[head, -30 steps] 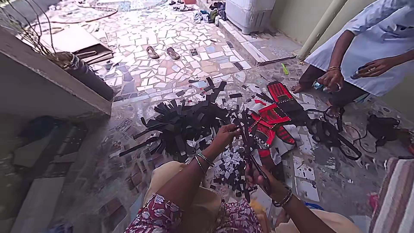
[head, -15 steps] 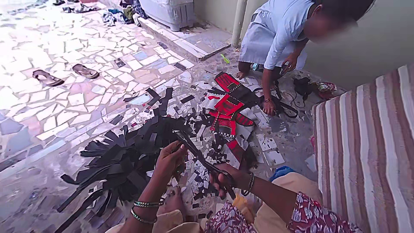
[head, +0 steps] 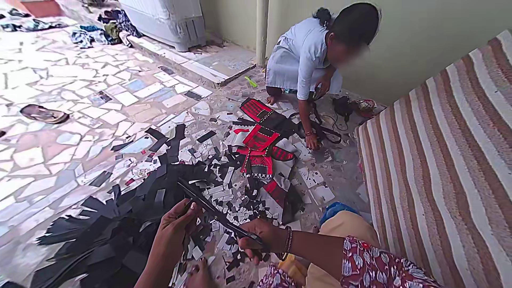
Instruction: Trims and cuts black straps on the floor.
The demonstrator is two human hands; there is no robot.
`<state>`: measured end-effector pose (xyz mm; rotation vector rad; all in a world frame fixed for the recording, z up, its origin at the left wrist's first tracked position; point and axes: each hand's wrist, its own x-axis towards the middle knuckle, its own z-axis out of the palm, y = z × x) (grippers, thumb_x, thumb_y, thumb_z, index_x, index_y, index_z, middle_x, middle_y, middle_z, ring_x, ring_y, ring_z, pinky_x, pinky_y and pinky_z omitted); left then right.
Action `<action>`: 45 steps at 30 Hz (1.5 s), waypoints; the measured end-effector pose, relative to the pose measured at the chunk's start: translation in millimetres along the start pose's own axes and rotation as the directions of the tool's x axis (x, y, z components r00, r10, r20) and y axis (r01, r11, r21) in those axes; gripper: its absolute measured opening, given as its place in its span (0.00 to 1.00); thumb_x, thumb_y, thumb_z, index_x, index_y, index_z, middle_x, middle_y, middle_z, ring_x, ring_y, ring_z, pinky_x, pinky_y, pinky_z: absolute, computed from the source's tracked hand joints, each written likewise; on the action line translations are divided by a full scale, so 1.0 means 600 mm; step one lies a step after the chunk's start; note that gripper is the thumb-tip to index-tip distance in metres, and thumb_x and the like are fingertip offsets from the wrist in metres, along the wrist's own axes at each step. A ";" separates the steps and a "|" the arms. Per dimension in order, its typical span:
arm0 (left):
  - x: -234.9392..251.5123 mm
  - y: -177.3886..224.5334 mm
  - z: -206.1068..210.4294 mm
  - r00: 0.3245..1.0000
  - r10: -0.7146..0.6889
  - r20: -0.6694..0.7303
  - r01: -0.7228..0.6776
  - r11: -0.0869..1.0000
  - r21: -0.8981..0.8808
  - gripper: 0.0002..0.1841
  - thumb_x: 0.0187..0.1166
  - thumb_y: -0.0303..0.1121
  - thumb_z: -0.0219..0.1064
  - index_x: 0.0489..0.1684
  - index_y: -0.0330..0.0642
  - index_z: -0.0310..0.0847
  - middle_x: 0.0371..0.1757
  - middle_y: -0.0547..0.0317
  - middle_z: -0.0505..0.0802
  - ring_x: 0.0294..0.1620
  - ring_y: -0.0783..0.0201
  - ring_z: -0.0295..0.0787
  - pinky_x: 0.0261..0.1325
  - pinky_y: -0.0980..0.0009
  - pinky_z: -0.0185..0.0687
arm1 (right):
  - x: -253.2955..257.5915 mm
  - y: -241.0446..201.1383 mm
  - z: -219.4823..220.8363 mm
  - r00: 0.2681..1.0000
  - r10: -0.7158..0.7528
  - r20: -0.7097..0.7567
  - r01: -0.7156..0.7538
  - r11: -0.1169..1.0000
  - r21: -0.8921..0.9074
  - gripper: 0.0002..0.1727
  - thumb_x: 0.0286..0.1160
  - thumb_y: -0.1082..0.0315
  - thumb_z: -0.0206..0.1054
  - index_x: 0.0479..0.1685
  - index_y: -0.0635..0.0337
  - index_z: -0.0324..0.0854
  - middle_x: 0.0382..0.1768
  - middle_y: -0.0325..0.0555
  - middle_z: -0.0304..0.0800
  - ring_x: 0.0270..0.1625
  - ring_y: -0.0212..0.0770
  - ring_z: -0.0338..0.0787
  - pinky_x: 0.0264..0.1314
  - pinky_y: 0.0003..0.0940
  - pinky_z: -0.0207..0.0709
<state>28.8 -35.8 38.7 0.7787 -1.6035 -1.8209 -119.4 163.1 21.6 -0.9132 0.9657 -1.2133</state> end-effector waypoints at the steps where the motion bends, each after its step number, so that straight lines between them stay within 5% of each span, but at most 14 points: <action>1: -0.001 0.001 0.000 1.000 -0.002 0.004 0.002 1.000 -0.019 0.17 0.83 0.25 0.51 0.31 0.53 0.85 0.23 0.75 0.91 0.14 0.85 0.74 0.18 0.88 0.68 | -0.001 0.000 0.002 1.000 -0.006 0.001 0.006 1.000 -0.010 0.22 0.78 0.44 0.65 0.36 0.55 0.75 0.17 0.25 0.78 0.18 0.23 0.82 0.23 0.20 0.79; 6: -0.006 -0.006 -0.003 1.000 -0.006 0.018 0.008 0.993 -0.120 0.18 0.83 0.25 0.49 0.30 0.53 0.86 0.23 0.72 0.91 0.14 0.84 0.76 0.18 0.88 0.71 | -0.004 -0.001 0.005 1.000 -0.023 0.009 0.023 1.000 0.011 0.21 0.79 0.45 0.65 0.37 0.55 0.76 0.18 0.24 0.78 0.19 0.22 0.82 0.24 0.19 0.79; 11: -0.008 -0.002 0.004 0.995 -0.026 0.095 0.054 0.950 -0.308 0.16 0.85 0.28 0.49 0.36 0.52 0.86 0.24 0.69 0.90 0.15 0.81 0.78 0.19 0.85 0.75 | -0.014 0.004 0.007 0.990 -0.107 0.094 0.070 0.939 0.336 0.25 0.72 0.34 0.69 0.34 0.48 0.81 0.20 0.26 0.83 0.18 0.23 0.83 0.21 0.19 0.79; 14: -0.012 0.011 0.008 0.987 -0.034 0.160 0.090 0.930 -0.357 0.15 0.87 0.29 0.50 0.41 0.48 0.86 0.27 0.66 0.91 0.17 0.81 0.78 0.22 0.85 0.76 | -0.022 -0.008 0.002 0.978 -0.147 0.148 0.089 0.936 0.339 0.25 0.74 0.34 0.66 0.37 0.47 0.83 0.21 0.27 0.83 0.20 0.22 0.84 0.22 0.18 0.79; 18: -0.007 0.023 0.019 0.981 -0.113 0.158 0.123 0.991 -0.055 0.11 0.86 0.25 0.57 0.37 0.42 0.86 0.29 0.70 0.91 0.17 0.85 0.72 0.21 0.87 0.65 | -0.026 -0.030 -0.017 0.983 -0.145 0.109 0.139 0.988 0.064 0.25 0.70 0.31 0.66 0.40 0.43 0.82 0.21 0.21 0.83 0.21 0.19 0.83 0.24 0.17 0.79; 21: 0.003 0.011 0.020 0.972 -0.161 0.174 0.116 0.963 0.242 0.05 0.79 0.26 0.68 0.32 0.40 0.83 0.27 0.74 0.87 0.26 0.83 0.79 0.35 0.83 0.76 | -0.029 -0.037 -0.019 0.988 -0.157 0.012 0.157 0.987 -0.023 0.26 0.68 0.30 0.66 0.40 0.42 0.82 0.22 0.20 0.83 0.21 0.19 0.83 0.23 0.17 0.79; 24: 0.006 0.003 0.023 0.961 -0.204 0.188 0.112 0.905 0.410 0.07 0.76 0.28 0.73 0.32 0.36 0.81 0.26 0.69 0.82 0.29 0.79 0.75 0.39 0.78 0.74 | -0.026 -0.035 -0.026 0.980 -0.193 -0.043 0.193 0.981 0.000 0.25 0.70 0.32 0.66 0.42 0.43 0.83 0.22 0.21 0.84 0.20 0.19 0.83 0.24 0.18 0.80; 30: 0.005 0.002 0.035 0.895 -0.263 0.360 0.011 0.821 0.571 0.07 0.77 0.28 0.70 0.42 0.30 0.87 0.34 0.58 0.87 0.32 0.73 0.75 0.42 0.70 0.73 | -0.018 -0.028 -0.029 0.977 -0.131 -0.169 0.152 0.981 0.119 0.27 0.71 0.32 0.66 0.42 0.47 0.84 0.21 0.25 0.83 0.19 0.23 0.83 0.23 0.20 0.80; 33: 0.004 0.001 0.037 0.846 -0.290 0.448 -0.040 0.803 0.594 0.11 0.78 0.24 0.65 0.54 0.30 0.87 0.46 0.48 0.91 0.43 0.64 0.83 0.53 0.61 0.78 | -0.015 -0.026 -0.027 0.974 -0.070 -0.218 0.113 0.975 0.193 0.30 0.67 0.29 0.66 0.41 0.48 0.83 0.20 0.26 0.81 0.18 0.24 0.82 0.22 0.21 0.80; 36: 0.002 -0.005 0.037 0.834 -0.293 0.467 -0.036 0.816 0.577 0.15 0.78 0.23 0.64 0.60 0.33 0.86 0.52 0.48 0.92 0.48 0.63 0.86 0.58 0.60 0.79 | -0.013 -0.029 -0.022 0.964 -0.029 -0.265 0.097 0.965 0.245 0.31 0.64 0.29 0.68 0.39 0.49 0.83 0.19 0.27 0.80 0.16 0.24 0.80 0.20 0.20 0.78; 39: -0.001 -0.003 0.041 0.821 -0.301 0.484 -0.023 0.831 0.556 0.14 0.78 0.24 0.67 0.59 0.31 0.84 0.51 0.48 0.90 0.46 0.62 0.84 0.55 0.60 0.79 | -0.009 -0.026 -0.016 0.942 0.000 -0.337 0.087 0.966 0.244 0.27 0.62 0.35 0.76 0.37 0.51 0.82 0.18 0.29 0.80 0.16 0.26 0.80 0.21 0.21 0.79; 42: -0.009 -0.004 0.060 0.845 -0.220 0.488 -0.071 0.858 0.509 0.27 0.71 0.22 0.69 0.72 0.34 0.68 0.54 0.46 0.85 0.40 0.60 0.80 0.43 0.62 0.79 | -0.003 -0.024 0.000 0.896 0.035 -0.442 0.062 0.977 0.202 0.21 0.63 0.49 0.81 0.37 0.53 0.78 0.17 0.31 0.81 0.17 0.28 0.83 0.23 0.23 0.83; 45: -0.030 -0.001 0.090 0.881 -0.064 0.469 -0.213 0.831 0.513 0.36 0.64 0.20 0.72 0.78 0.30 0.64 0.63 0.37 0.85 0.55 0.46 0.85 0.58 0.48 0.82 | 0.004 -0.027 0.019 0.843 0.069 -0.533 -0.011 0.994 0.112 0.09 0.71 0.65 0.68 0.39 0.58 0.74 0.19 0.34 0.84 0.19 0.30 0.86 0.26 0.24 0.85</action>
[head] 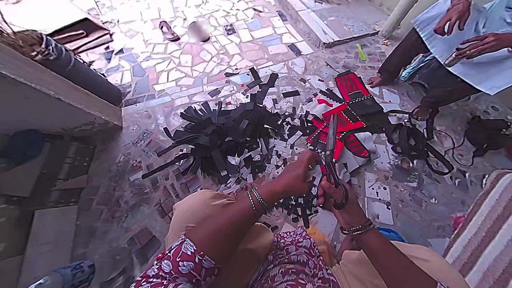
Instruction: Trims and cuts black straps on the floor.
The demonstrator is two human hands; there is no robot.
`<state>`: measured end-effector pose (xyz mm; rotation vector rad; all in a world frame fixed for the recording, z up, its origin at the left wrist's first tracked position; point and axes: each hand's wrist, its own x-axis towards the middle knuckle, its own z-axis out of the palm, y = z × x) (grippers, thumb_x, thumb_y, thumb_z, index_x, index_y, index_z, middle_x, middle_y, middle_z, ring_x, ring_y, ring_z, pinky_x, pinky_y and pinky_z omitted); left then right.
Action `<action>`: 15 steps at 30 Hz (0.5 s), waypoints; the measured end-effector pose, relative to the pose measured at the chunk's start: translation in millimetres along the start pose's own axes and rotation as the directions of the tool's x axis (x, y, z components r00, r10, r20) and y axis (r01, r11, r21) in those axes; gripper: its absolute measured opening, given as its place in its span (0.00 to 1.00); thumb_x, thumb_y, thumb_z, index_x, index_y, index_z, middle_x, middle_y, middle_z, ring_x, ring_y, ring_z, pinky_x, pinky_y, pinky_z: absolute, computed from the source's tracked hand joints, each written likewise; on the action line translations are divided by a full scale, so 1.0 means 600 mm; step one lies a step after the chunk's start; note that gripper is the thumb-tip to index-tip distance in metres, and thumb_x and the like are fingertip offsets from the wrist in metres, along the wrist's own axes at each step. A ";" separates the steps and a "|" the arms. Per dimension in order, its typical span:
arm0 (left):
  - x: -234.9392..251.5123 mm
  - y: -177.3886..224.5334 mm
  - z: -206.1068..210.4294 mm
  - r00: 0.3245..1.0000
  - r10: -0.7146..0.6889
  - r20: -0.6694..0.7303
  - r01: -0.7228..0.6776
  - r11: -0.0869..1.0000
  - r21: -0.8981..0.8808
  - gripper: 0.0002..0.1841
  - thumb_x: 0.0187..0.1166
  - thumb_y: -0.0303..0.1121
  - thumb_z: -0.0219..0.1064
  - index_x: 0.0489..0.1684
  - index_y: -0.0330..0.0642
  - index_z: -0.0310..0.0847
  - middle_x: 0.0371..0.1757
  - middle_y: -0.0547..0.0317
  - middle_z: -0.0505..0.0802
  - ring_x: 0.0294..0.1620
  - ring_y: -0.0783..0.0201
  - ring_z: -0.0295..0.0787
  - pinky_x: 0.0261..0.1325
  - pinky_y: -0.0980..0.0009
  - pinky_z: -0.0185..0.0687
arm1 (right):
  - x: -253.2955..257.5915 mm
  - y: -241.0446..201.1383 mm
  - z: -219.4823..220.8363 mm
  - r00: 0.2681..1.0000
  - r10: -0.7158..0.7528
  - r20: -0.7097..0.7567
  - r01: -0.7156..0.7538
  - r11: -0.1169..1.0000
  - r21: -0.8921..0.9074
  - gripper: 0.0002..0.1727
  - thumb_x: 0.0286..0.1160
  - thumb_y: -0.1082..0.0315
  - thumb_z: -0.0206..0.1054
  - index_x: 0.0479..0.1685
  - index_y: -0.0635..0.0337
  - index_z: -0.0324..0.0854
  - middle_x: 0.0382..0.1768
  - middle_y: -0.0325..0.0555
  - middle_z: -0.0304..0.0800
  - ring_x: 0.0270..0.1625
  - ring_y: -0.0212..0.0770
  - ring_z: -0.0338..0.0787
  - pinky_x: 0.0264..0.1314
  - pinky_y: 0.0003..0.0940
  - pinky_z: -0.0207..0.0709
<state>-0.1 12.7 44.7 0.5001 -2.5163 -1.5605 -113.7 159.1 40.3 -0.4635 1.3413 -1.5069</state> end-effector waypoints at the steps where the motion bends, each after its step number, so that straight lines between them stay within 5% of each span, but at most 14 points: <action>1: -0.004 0.004 0.011 0.998 0.049 -0.027 -0.048 0.999 0.022 0.34 0.64 0.21 0.73 0.75 0.28 0.66 0.64 0.36 0.84 0.55 0.44 0.86 0.58 0.48 0.82 | 0.000 0.001 0.005 1.000 0.007 -0.025 -0.008 1.000 -0.022 0.07 0.72 0.68 0.67 0.39 0.59 0.74 0.20 0.36 0.85 0.20 0.31 0.86 0.26 0.25 0.85; 5: -0.016 0.005 0.041 0.985 0.149 -0.089 -0.143 0.988 0.062 0.32 0.56 0.23 0.77 0.65 0.28 0.71 0.58 0.37 0.84 0.44 0.49 0.88 0.47 0.54 0.86 | 0.008 0.003 0.010 0.996 0.043 -0.077 -0.048 0.996 -0.069 0.08 0.67 0.76 0.71 0.37 0.61 0.75 0.23 0.36 0.83 0.23 0.28 0.84 0.28 0.23 0.82; 10: -0.014 -0.041 0.062 0.947 0.267 -0.176 -0.243 0.959 0.146 0.37 0.44 0.24 0.79 0.63 0.31 0.72 0.54 0.39 0.87 0.29 0.52 0.87 0.32 0.54 0.87 | 0.020 0.009 -0.013 0.995 0.096 0.012 -0.090 0.959 -0.268 0.14 0.66 0.72 0.75 0.46 0.66 0.77 0.29 0.39 0.82 0.28 0.29 0.84 0.36 0.28 0.83; 13: -0.013 -0.063 0.062 0.922 0.336 -0.190 -0.312 0.938 0.149 0.33 0.48 0.29 0.80 0.58 0.29 0.74 0.59 0.36 0.85 0.39 0.54 0.88 0.40 0.61 0.87 | 0.028 0.017 -0.012 0.998 0.061 0.015 -0.055 0.961 -0.272 0.13 0.66 0.74 0.74 0.45 0.68 0.76 0.27 0.39 0.80 0.25 0.29 0.80 0.33 0.27 0.79; 15: -0.012 -0.062 0.046 0.918 0.364 -0.155 -0.343 0.928 0.149 0.25 0.52 0.28 0.79 0.50 0.28 0.77 0.62 0.31 0.84 0.58 0.44 0.87 0.57 0.55 0.86 | 0.031 0.001 -0.008 0.998 0.066 -0.008 -0.066 0.971 -0.228 0.12 0.68 0.76 0.71 0.47 0.69 0.75 0.27 0.39 0.80 0.24 0.29 0.80 0.32 0.26 0.80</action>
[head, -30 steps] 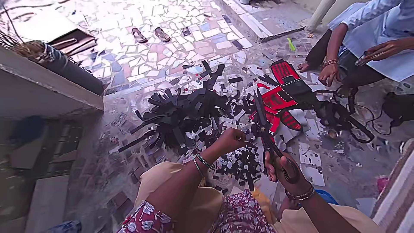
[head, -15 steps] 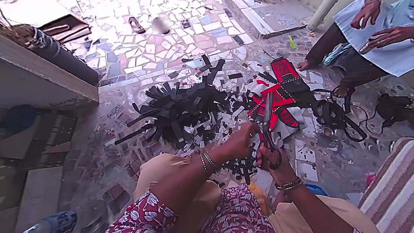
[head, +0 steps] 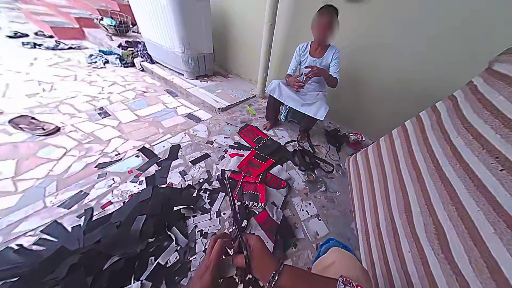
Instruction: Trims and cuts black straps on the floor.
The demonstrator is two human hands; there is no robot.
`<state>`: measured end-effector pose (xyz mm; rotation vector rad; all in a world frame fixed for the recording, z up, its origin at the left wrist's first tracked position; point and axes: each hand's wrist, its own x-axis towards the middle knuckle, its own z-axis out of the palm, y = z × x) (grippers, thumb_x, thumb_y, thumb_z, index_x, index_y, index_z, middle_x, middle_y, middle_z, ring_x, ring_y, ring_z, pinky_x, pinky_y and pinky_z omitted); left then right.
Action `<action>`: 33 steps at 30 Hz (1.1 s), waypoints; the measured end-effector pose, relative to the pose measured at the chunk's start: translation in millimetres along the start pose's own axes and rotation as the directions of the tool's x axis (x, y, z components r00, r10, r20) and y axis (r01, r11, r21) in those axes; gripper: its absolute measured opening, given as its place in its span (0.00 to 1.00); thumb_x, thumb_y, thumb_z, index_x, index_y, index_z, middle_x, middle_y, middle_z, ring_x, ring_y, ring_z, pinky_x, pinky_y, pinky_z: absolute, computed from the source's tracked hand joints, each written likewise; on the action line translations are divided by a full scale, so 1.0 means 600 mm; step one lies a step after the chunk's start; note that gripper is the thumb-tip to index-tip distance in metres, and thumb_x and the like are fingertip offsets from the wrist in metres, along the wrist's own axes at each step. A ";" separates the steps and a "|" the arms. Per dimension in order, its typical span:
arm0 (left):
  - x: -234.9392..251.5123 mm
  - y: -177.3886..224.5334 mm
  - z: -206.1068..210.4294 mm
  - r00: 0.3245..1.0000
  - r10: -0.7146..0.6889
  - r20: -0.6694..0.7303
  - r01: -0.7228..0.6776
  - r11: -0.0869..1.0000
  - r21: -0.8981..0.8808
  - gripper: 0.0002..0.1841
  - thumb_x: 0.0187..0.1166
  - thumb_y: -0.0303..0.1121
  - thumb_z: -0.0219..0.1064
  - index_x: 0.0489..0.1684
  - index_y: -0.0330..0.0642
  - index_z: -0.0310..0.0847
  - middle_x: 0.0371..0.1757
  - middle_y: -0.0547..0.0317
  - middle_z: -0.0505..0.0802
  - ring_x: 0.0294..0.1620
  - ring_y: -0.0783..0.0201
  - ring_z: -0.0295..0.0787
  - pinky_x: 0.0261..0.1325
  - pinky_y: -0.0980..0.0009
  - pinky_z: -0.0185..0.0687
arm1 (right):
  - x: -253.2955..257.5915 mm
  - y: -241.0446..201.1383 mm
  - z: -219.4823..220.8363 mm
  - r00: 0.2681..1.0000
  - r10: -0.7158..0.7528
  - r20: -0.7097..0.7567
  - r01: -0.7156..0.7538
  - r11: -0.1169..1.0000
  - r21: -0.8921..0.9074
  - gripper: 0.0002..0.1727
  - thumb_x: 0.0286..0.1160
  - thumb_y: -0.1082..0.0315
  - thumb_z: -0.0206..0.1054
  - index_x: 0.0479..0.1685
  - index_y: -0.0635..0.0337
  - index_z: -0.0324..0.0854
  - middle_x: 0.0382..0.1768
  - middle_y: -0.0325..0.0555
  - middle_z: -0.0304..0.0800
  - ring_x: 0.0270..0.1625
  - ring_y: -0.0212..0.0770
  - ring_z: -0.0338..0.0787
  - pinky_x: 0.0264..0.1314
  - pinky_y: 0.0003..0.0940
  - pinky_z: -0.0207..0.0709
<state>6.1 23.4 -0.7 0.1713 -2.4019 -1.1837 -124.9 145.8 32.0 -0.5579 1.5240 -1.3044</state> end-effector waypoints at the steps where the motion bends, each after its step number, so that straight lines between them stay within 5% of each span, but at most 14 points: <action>1: 0.004 -0.001 -0.004 1.000 0.011 0.003 -0.011 1.000 -0.010 0.21 0.55 0.27 0.79 0.47 0.28 0.81 0.61 0.33 0.86 0.62 0.42 0.86 0.63 0.50 0.84 | -0.002 -0.009 -0.005 1.000 0.004 -0.023 -0.004 1.000 0.021 0.11 0.69 0.77 0.70 0.47 0.69 0.75 0.27 0.39 0.80 0.24 0.29 0.81 0.32 0.25 0.81; 4: 0.003 -0.018 -0.004 0.996 0.042 -0.079 -0.039 0.998 0.040 0.14 0.64 0.29 0.73 0.48 0.40 0.93 0.53 0.50 0.95 0.57 0.50 0.92 0.60 0.47 0.86 | -0.002 -0.019 -0.019 0.994 -0.007 -0.106 0.018 0.995 0.099 0.08 0.69 0.78 0.69 0.41 0.65 0.75 0.24 0.37 0.82 0.23 0.29 0.82 0.31 0.26 0.81; 8: 0.005 -0.020 -0.002 0.984 0.042 -0.171 -0.027 0.996 0.090 0.11 0.74 0.36 0.67 0.42 0.51 0.97 0.47 0.65 0.98 0.53 0.67 0.95 0.59 0.62 0.90 | -0.001 -0.016 -0.029 0.988 0.011 -0.155 0.021 0.980 0.198 0.08 0.70 0.79 0.67 0.42 0.64 0.74 0.27 0.40 0.83 0.23 0.32 0.84 0.31 0.28 0.84; 13: 0.006 -0.008 -0.017 0.949 -0.219 -0.227 0.226 0.974 0.007 0.14 0.76 0.38 0.63 0.38 0.39 0.93 0.36 0.59 0.93 0.36 0.67 0.90 0.41 0.64 0.87 | -0.011 -0.019 -0.022 0.991 0.081 -0.102 -0.056 0.972 0.226 0.03 0.80 0.76 0.63 0.41 0.63 0.74 0.20 0.37 0.80 0.19 0.31 0.83 0.29 0.25 0.84; 16: 0.017 -0.008 -0.054 0.826 -0.453 -0.335 0.384 0.888 -0.253 0.10 0.76 0.33 0.64 0.39 0.36 0.87 0.28 0.67 0.92 0.28 0.78 0.88 0.36 0.78 0.85 | -0.015 -0.022 -0.020 0.996 0.062 -0.062 -0.052 0.986 0.159 0.04 0.79 0.75 0.66 0.39 0.62 0.75 0.16 0.35 0.79 0.17 0.29 0.81 0.28 0.24 0.82; 19: 0.022 -0.003 -0.098 0.698 -0.589 -0.408 0.380 0.787 -0.486 0.06 0.79 0.28 0.63 0.44 0.37 0.85 0.29 0.68 0.93 0.24 0.79 0.87 0.26 0.82 0.81 | -0.018 -0.026 -0.020 0.999 0.024 0.035 -0.026 0.999 0.040 0.07 0.78 0.72 0.69 0.39 0.62 0.74 0.19 0.34 0.79 0.18 0.27 0.80 0.29 0.23 0.81; 26: 0.023 -0.003 -0.143 0.612 -0.644 -0.458 0.340 0.738 -0.583 0.05 0.81 0.23 0.61 0.38 0.41 0.82 0.24 0.70 0.91 0.18 0.79 0.84 0.20 0.84 0.78 | -0.021 0.000 -0.016 0.982 -0.020 0.185 0.054 0.983 -0.178 0.19 0.78 0.53 0.71 0.41 0.62 0.75 0.20 0.31 0.74 0.19 0.24 0.76 0.27 0.22 0.75; 33: 0.024 -0.003 -0.152 0.589 -0.659 -0.468 0.327 0.724 -0.608 0.05 0.80 0.24 0.61 0.36 0.42 0.83 0.24 0.69 0.92 0.18 0.79 0.85 0.20 0.84 0.78 | -0.018 0.018 -0.025 0.952 -0.033 0.304 0.158 0.904 -0.398 0.31 0.77 0.44 0.69 0.54 0.70 0.76 0.33 0.46 0.81 0.30 0.34 0.82 0.38 0.34 0.80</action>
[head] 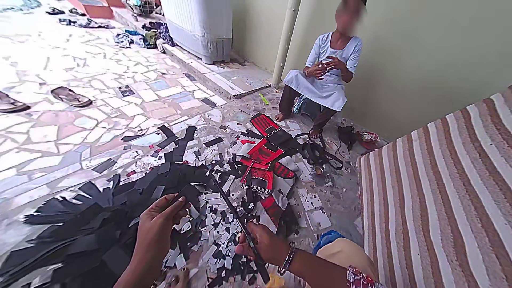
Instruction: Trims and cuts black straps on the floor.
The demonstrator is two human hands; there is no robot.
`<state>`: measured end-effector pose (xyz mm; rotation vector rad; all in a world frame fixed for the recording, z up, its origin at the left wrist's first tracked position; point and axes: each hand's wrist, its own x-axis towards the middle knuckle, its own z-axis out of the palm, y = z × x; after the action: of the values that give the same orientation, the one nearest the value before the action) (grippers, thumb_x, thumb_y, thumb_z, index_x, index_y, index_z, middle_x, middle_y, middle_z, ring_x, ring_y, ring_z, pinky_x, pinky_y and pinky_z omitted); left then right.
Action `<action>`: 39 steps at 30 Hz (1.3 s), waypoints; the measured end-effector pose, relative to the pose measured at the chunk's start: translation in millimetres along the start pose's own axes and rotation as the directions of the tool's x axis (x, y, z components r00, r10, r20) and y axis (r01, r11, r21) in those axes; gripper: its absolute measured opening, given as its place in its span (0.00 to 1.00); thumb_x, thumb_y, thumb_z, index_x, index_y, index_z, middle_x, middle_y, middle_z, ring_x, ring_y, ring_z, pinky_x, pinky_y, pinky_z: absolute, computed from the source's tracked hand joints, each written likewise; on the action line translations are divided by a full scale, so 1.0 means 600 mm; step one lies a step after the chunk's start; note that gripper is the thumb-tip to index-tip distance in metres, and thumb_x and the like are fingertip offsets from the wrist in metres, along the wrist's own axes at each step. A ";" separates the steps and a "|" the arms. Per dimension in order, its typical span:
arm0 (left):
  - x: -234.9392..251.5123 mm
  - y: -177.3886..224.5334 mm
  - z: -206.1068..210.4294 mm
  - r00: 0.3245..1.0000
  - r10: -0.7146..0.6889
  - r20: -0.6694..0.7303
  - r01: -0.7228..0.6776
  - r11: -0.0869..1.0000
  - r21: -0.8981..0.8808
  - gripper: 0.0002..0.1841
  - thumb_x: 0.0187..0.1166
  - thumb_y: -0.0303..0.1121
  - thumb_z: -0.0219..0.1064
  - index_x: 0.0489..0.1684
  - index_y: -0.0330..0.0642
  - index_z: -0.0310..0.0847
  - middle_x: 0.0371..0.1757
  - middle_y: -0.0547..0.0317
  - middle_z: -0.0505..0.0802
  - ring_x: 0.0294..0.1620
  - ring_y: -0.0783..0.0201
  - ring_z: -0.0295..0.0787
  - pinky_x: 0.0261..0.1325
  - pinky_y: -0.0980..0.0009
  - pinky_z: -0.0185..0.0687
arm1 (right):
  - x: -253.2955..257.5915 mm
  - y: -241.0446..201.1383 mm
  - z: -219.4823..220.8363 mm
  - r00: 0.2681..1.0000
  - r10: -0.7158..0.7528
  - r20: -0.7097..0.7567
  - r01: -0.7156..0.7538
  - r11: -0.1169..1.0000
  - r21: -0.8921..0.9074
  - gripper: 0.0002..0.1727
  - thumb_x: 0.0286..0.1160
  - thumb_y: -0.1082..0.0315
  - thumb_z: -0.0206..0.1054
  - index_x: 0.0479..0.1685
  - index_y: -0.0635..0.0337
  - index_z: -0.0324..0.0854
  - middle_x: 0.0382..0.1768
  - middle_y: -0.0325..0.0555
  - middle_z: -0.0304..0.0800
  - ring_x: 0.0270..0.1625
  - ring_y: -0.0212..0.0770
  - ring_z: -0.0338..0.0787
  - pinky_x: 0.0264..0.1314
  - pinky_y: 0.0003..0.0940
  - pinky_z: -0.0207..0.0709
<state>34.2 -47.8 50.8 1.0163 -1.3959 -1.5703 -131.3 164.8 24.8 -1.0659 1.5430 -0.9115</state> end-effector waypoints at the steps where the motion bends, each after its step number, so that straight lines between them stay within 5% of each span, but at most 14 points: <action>1: 0.000 0.001 0.000 1.000 -0.008 -0.003 0.008 1.000 -0.008 0.06 0.80 0.24 0.61 0.36 0.41 0.83 0.24 0.68 0.92 0.18 0.78 0.85 0.20 0.84 0.78 | 0.001 0.003 0.001 1.000 -0.008 0.013 0.008 1.000 -0.018 0.32 0.77 0.44 0.69 0.55 0.70 0.76 0.33 0.47 0.82 0.31 0.35 0.82 0.39 0.35 0.79; 4: 0.000 0.002 0.000 0.999 -0.037 -0.013 0.037 0.999 -0.025 0.06 0.82 0.24 0.60 0.37 0.40 0.83 0.23 0.66 0.92 0.18 0.77 0.85 0.19 0.83 0.77 | 0.000 0.008 0.005 0.997 -0.063 0.046 0.065 0.997 -0.044 0.33 0.76 0.45 0.70 0.57 0.72 0.77 0.34 0.49 0.83 0.32 0.36 0.82 0.41 0.35 0.79; 11: 0.006 -0.001 -0.005 0.999 -0.037 -0.033 0.035 0.997 -0.065 0.05 0.80 0.26 0.62 0.38 0.45 0.83 0.24 0.71 0.92 0.19 0.79 0.85 0.19 0.84 0.77 | -0.007 -0.007 0.008 0.986 -0.109 0.124 0.138 0.955 -0.262 0.38 0.70 0.45 0.74 0.58 0.77 0.77 0.37 0.64 0.85 0.39 0.55 0.85 0.47 0.55 0.78; 19: -0.003 0.042 -0.001 0.991 -0.134 -0.004 0.133 0.989 -0.068 0.06 0.85 0.22 0.61 0.40 0.34 0.84 0.24 0.60 0.90 0.17 0.76 0.79 0.21 0.83 0.72 | -0.003 0.012 0.011 0.988 -0.067 0.137 0.097 0.969 -0.227 0.42 0.66 0.33 0.70 0.59 0.68 0.79 0.33 0.43 0.82 0.34 0.33 0.79 0.42 0.34 0.76; 26: -0.017 0.036 -0.014 0.993 -0.120 0.010 0.120 0.992 -0.031 0.04 0.85 0.26 0.62 0.45 0.41 0.83 0.25 0.63 0.89 0.17 0.78 0.77 0.20 0.84 0.69 | 0.001 0.009 0.014 0.988 -0.092 0.122 0.116 0.971 -0.207 0.49 0.59 0.22 0.66 0.57 0.65 0.81 0.28 0.32 0.78 0.29 0.24 0.75 0.35 0.25 0.73; 32: -0.022 0.045 -0.028 0.991 -0.129 -0.023 0.129 0.992 0.004 0.05 0.86 0.30 0.62 0.50 0.43 0.83 0.26 0.62 0.89 0.15 0.78 0.74 0.17 0.84 0.63 | -0.003 0.010 0.015 0.984 -0.116 0.136 0.137 0.977 -0.162 0.47 0.62 0.24 0.66 0.56 0.65 0.81 0.28 0.29 0.78 0.28 0.20 0.75 0.34 0.20 0.74; 39: 0.006 0.045 -0.006 0.945 -0.298 0.136 0.289 0.954 0.083 0.04 0.83 0.23 0.65 0.39 0.32 0.84 0.24 0.58 0.90 0.16 0.77 0.79 0.19 0.83 0.68 | -0.006 0.007 0.009 0.992 -0.073 0.101 0.084 0.990 -0.111 0.43 0.62 0.29 0.69 0.56 0.65 0.79 0.29 0.28 0.78 0.27 0.20 0.78 0.34 0.19 0.77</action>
<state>37.6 -54.8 77.1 1.2119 -1.4502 -1.8612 -126.6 169.2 20.7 -1.2435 1.4962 -0.8197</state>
